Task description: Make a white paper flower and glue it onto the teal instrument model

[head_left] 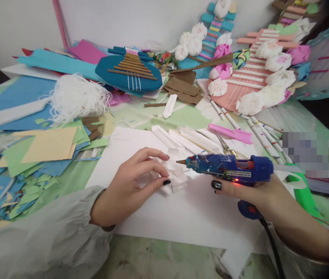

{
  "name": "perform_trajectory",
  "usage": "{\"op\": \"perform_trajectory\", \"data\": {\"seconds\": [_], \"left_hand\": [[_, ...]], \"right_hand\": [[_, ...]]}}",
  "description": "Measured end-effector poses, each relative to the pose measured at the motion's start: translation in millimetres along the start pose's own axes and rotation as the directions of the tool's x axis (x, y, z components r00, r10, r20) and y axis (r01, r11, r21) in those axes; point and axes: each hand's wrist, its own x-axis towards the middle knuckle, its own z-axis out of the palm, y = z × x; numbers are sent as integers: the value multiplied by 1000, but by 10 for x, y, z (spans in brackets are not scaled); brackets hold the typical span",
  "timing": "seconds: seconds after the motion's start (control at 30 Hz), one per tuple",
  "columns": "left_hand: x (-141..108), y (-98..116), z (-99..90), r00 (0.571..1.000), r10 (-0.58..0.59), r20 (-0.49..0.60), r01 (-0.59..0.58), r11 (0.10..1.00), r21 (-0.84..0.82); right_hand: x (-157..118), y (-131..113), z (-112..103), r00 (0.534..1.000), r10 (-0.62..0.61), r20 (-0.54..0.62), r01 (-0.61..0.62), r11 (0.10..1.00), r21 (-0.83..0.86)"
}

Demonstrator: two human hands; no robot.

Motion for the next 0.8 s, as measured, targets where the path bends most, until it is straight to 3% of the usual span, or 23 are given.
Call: {"op": "perform_trajectory", "data": {"seconds": [0.1, 0.33, 0.57, 0.8], "left_hand": [[8, -13, -1, 1000, -29, 7, 29, 999, -35], [20, -15, -3, 998, -56, -16, 56, 997, -54], [54, -16, -8, 994, -111, -1, 111, 989, -94], [66, -66, 14, 979, -198, 46, 203, 964, -170]], "right_hand": [[12, -49, 20, 997, 3, 82, -4, 1000, 15], [15, -92, 46, 997, -34, 74, 34, 999, 8], [63, -16, -5, 978, -92, 187, 99, 995, -31], [63, 36, -14, 983, -100, 156, 97, 995, 24]]}}
